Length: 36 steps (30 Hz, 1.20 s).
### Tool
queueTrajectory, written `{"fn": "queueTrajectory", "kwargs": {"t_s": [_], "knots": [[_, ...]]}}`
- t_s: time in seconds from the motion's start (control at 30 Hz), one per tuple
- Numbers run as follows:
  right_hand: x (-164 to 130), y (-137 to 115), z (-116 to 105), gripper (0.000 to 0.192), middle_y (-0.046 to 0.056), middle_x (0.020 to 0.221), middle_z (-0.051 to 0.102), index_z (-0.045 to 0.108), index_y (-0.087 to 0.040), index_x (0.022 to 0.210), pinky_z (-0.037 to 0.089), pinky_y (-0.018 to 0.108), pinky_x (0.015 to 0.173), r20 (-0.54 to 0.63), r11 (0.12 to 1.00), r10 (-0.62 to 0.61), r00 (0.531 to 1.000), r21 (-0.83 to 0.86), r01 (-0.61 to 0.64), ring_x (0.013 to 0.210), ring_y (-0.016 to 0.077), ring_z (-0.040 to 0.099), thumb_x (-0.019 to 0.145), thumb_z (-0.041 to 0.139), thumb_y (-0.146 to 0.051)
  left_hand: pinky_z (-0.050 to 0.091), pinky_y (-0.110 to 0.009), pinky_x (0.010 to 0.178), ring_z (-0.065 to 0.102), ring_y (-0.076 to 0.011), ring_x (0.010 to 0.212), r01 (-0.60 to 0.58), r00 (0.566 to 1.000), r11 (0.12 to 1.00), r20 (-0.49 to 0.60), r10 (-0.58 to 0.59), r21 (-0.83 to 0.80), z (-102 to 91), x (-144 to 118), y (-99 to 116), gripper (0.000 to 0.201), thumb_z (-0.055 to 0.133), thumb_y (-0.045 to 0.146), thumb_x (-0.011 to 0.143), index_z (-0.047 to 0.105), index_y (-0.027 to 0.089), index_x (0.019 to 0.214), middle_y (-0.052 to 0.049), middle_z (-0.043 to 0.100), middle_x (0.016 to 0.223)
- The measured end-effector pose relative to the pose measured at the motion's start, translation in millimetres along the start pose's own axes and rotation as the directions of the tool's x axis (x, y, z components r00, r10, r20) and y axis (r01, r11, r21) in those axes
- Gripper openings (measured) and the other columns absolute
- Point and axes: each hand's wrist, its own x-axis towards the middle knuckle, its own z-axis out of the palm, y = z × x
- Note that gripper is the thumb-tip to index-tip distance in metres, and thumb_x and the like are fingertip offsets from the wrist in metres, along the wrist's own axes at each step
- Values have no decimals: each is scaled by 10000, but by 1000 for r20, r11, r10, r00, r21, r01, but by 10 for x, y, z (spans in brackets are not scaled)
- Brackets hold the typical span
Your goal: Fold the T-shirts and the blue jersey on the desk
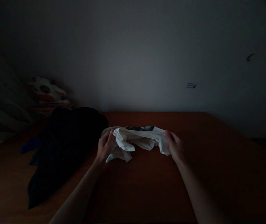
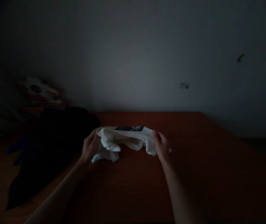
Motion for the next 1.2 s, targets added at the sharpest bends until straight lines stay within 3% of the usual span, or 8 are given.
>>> {"fn": "queueTrajectory", "kwargs": {"t_s": [0.13,0.3,0.43,0.53,0.67,0.83,1.0,1.2], "knots": [[83,87,34,534,73,893,754,717,-197,928,548,332,680,-34,954,120,992,280,-105,838,254,697,748,656,-696,525,-312,768,661,-195,735,90,982,951,-131,-134,-296,-86,90,45,446,645,666,811,613,229,731,-22,697,733],[134,183,63,438,81,1091,743,692,-244,1080,571,370,773,42,942,67,997,326,-77,1000,266,700,805,588,-569,516,-333,751,635,-210,737,-47,993,999,108,47,-6,-97,-15,48,416,562,629,871,648,232,783,-40,678,752],[71,199,38,543,110,1221,705,636,-218,1231,540,426,908,162,982,-126,979,160,100,1107,290,658,723,646,-408,475,-479,975,651,-354,1051,-501,689,818,703,179,283,35,-213,104,587,807,586,647,728,262,1130,-108,722,1142],[40,215,2,597,140,1262,674,639,-206,1243,486,475,995,151,950,-281,948,-98,297,1151,309,619,673,669,-379,445,-513,1022,620,-377,1156,-647,572,694,803,168,315,105,-266,109,548,792,487,712,714,320,1228,-95,686,1283],[69,208,-48,477,133,1049,739,715,-186,1066,508,449,891,82,945,-226,971,-224,239,956,293,664,710,648,-497,481,-440,954,663,-283,1055,-524,708,775,686,166,353,88,-199,18,283,624,275,836,764,275,1082,-79,737,1136],[81,84,-89,547,85,842,756,737,-162,958,506,335,694,-98,999,42,994,25,-40,771,245,669,696,693,-640,442,-236,565,580,-146,605,68,988,995,137,-77,67,21,-55,-41,320,666,478,813,721,171,883,-7,661,702],[72,9,-38,386,39,868,756,747,-191,902,517,302,711,-167,933,120,979,354,-54,817,208,673,634,797,-464,385,-181,455,514,-87,476,263,935,849,-95,-342,-459,3,43,82,374,837,430,617,647,168,806,60,597,610],[152,44,-20,300,-26,833,738,703,-228,828,550,281,773,2,671,211,977,727,-146,844,158,682,621,859,-379,539,-252,573,642,-147,586,240,868,710,-182,-463,-662,-67,139,109,302,743,427,732,646,184,883,22,681,721]]}}
